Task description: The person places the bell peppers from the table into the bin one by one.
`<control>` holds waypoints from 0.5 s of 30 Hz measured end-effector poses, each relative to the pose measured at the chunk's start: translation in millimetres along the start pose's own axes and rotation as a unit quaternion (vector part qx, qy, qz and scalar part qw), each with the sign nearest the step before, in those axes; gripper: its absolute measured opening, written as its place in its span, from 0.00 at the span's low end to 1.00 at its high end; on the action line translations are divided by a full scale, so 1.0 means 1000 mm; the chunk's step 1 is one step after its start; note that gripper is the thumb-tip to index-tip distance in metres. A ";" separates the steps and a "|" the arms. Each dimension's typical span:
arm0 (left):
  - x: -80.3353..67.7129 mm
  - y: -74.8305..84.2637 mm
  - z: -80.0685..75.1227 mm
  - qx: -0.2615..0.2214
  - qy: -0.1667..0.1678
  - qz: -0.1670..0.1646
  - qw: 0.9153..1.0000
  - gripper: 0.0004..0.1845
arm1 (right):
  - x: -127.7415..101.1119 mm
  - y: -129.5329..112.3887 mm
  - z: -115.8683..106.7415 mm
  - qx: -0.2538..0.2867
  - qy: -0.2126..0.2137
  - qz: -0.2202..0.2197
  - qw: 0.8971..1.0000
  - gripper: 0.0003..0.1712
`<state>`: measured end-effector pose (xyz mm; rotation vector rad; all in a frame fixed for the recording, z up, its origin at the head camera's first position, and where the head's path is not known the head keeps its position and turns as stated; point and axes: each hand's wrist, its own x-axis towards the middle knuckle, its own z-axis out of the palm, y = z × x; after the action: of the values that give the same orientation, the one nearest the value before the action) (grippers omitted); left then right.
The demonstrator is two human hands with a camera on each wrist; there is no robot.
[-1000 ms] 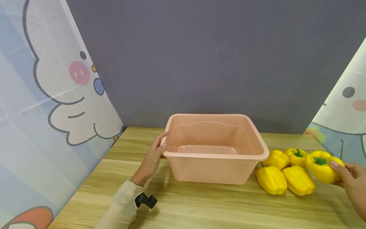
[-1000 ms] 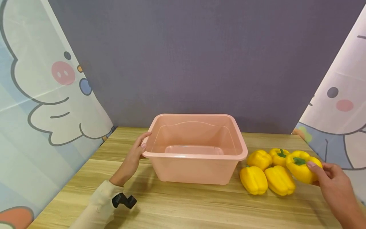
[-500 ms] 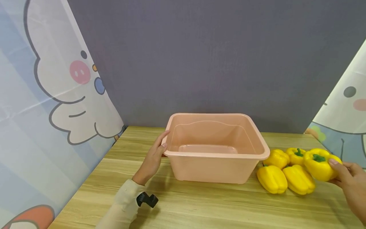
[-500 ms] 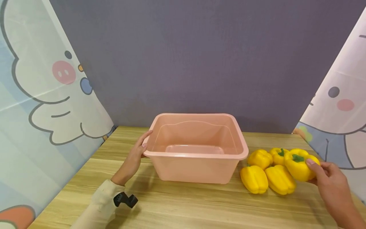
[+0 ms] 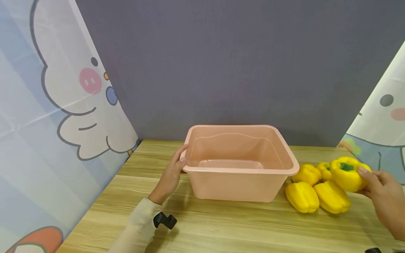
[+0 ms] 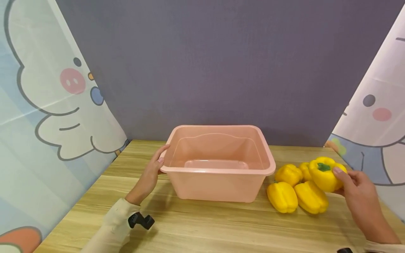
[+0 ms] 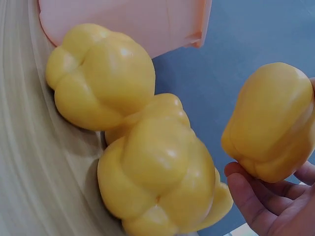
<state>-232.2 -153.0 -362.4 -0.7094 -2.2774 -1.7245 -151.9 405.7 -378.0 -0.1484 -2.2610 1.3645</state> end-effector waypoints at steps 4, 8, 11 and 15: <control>0.000 0.000 0.000 -0.001 0.002 -0.003 1.000 0.28 | 0.001 -0.002 0.005 -0.030 -0.006 -0.003 1.000 0.09; 0.001 0.000 0.000 -0.003 0.003 0.000 1.000 0.28 | 0.005 -0.008 0.007 -0.024 -0.010 -0.004 1.000 0.08; 0.001 0.000 0.000 0.000 0.004 0.002 1.000 0.28 | 0.009 -0.015 0.010 -0.023 -0.019 -0.013 0.999 0.08; 0.001 -0.001 0.001 0.004 0.006 0.002 1.000 0.28 | 0.015 -0.028 0.016 -0.010 -0.025 -0.023 0.999 0.07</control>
<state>-233.2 -152.2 -362.8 -0.6998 -2.2711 -1.7120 -168.1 384.1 -355.1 -0.0704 -2.3057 1.3354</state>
